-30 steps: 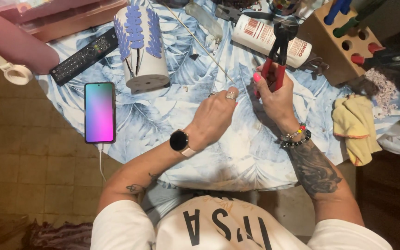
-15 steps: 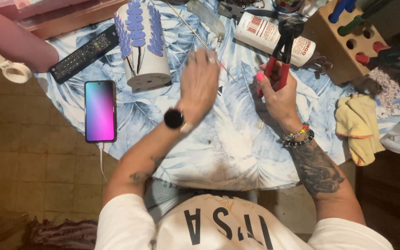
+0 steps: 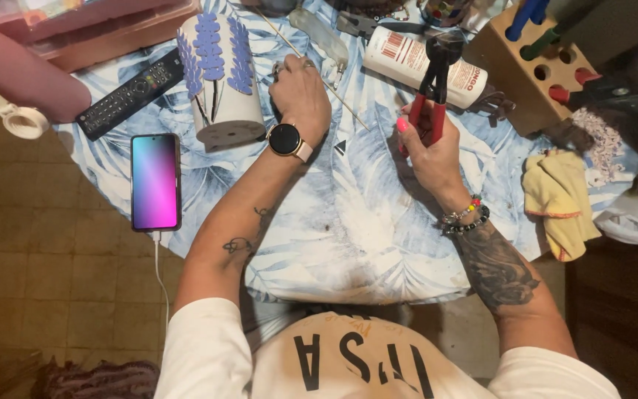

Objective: Using wire cutters to trim metal wires and assembling small decorative components on a craft table.

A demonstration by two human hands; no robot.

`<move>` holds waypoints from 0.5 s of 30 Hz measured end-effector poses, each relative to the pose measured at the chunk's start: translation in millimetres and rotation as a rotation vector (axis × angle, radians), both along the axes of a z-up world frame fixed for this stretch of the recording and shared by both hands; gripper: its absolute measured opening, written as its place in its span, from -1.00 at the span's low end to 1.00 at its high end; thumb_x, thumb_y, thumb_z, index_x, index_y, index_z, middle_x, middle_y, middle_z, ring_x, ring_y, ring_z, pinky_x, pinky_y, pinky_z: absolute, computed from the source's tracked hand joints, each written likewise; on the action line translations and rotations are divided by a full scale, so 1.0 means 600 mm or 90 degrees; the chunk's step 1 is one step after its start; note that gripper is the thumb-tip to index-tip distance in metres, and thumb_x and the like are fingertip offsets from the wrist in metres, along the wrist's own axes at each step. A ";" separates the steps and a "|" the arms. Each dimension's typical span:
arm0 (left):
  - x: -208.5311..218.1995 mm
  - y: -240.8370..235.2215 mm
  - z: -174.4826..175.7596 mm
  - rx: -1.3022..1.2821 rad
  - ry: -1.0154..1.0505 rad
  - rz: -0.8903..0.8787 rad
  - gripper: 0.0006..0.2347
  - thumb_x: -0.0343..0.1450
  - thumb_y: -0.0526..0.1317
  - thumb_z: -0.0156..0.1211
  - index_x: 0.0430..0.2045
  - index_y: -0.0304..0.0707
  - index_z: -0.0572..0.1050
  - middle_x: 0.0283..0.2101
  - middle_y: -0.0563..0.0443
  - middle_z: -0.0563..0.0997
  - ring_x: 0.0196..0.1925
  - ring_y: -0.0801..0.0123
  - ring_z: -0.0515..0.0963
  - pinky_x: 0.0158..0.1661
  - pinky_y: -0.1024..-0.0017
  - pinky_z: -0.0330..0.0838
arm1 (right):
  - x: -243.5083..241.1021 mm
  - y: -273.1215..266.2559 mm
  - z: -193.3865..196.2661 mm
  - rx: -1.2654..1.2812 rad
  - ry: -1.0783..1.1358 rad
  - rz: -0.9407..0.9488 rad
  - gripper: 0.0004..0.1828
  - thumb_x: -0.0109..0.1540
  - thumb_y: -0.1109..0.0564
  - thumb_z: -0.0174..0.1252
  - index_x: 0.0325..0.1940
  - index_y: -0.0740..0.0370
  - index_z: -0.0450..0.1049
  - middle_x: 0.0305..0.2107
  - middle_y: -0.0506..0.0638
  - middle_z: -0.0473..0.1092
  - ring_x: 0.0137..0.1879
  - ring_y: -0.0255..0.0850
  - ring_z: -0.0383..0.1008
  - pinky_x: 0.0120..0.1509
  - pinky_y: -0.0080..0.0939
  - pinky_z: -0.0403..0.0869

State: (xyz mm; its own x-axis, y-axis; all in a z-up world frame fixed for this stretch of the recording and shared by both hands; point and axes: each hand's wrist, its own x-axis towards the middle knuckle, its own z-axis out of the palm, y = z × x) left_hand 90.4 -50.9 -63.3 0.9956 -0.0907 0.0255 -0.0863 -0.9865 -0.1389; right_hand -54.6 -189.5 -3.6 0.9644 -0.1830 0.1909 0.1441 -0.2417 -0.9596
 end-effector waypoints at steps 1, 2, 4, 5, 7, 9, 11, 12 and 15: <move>0.001 -0.002 -0.007 -0.008 -0.033 -0.003 -0.81 0.21 -0.14 0.08 -0.37 -0.08 0.44 -0.27 0.05 0.26 -0.34 0.36 0.39 -0.51 0.46 0.38 | -0.001 0.000 0.001 -0.007 -0.003 0.001 -0.77 0.19 0.08 -0.04 -0.19 0.28 0.22 -0.58 -0.04 0.23 -0.49 -0.34 0.24 -0.39 -0.43 0.31; 0.004 -0.004 -0.011 -0.008 -0.032 -0.004 -0.81 0.21 -0.14 0.08 -0.37 -0.08 0.44 -0.27 0.05 0.26 -0.34 0.36 0.39 -0.51 0.46 0.38 | -0.002 0.000 -0.001 -0.008 -0.003 0.001 -0.77 0.19 0.08 -0.04 -0.19 0.28 0.22 -0.58 -0.04 0.23 -0.49 -0.34 0.24 -0.39 -0.43 0.31; 0.014 -0.009 -0.016 -0.021 -0.038 0.016 -0.85 0.30 -0.24 -0.05 -0.34 -0.16 0.44 -0.27 0.05 0.29 -0.36 0.39 0.42 -0.53 0.42 0.40 | -0.001 0.000 -0.001 0.008 0.000 -0.004 -0.78 0.19 0.10 -0.04 -0.19 0.29 0.22 -0.59 -0.04 0.23 -0.51 -0.34 0.24 -0.42 -0.42 0.32; 0.017 -0.009 -0.020 -0.022 -0.041 0.016 -0.85 0.30 -0.24 -0.05 -0.34 -0.16 0.44 -0.27 0.05 0.29 -0.36 0.39 0.42 -0.53 0.42 0.40 | -0.001 0.000 -0.001 0.006 -0.004 -0.004 -0.78 0.19 0.10 -0.04 -0.19 0.29 0.22 -0.59 -0.04 0.23 -0.51 -0.34 0.24 -0.42 -0.42 0.32; 0.022 -0.009 -0.029 0.016 -0.055 -0.010 -0.86 0.29 -0.22 -0.04 -0.37 -0.13 0.44 -0.29 0.03 0.31 -0.35 0.39 0.41 -0.54 0.44 0.38 | -0.002 0.001 0.000 0.015 0.001 -0.004 -0.81 0.19 0.14 -0.05 -0.20 0.29 0.21 -0.60 -0.04 0.22 -0.52 -0.34 0.23 -0.42 -0.42 0.31; 0.026 -0.010 -0.037 0.036 -0.077 -0.026 -0.85 0.29 -0.23 -0.05 -0.34 -0.16 0.42 -0.30 0.01 0.31 -0.37 0.39 0.41 -0.55 0.43 0.37 | -0.002 0.001 0.001 0.024 -0.006 0.001 -0.79 0.19 0.12 -0.04 -0.20 0.30 0.21 -0.61 -0.04 0.21 -0.53 -0.34 0.23 -0.44 -0.42 0.31; 0.028 -0.011 -0.040 0.056 -0.098 -0.042 -0.83 0.29 -0.23 -0.07 -0.31 -0.19 0.40 -0.31 0.00 0.30 -0.38 0.38 0.41 -0.55 0.43 0.37 | -0.003 0.001 0.000 0.035 -0.011 0.005 -0.77 0.18 0.10 -0.03 -0.20 0.30 0.20 -0.62 -0.04 0.21 -0.54 -0.34 0.22 -0.46 -0.43 0.31; 0.029 -0.012 -0.040 0.060 -0.079 -0.050 -0.84 0.30 -0.24 -0.10 -0.31 -0.17 0.40 -0.29 -0.01 0.31 -0.37 0.39 0.40 -0.50 0.42 0.35 | -0.003 0.001 0.000 0.027 -0.014 0.002 -0.77 0.18 0.10 -0.03 -0.20 0.30 0.20 -0.62 -0.04 0.21 -0.54 -0.34 0.23 -0.45 -0.43 0.31; 0.028 -0.013 -0.038 0.075 -0.084 -0.066 -0.85 0.32 -0.26 -0.12 -0.33 -0.14 0.41 -0.31 -0.02 0.32 -0.40 0.40 0.39 -0.48 0.42 0.31 | -0.002 -0.001 -0.004 0.018 -0.022 0.001 -0.78 0.19 0.10 -0.03 -0.20 0.30 0.21 -0.62 -0.04 0.22 -0.54 -0.34 0.24 -0.44 -0.43 0.31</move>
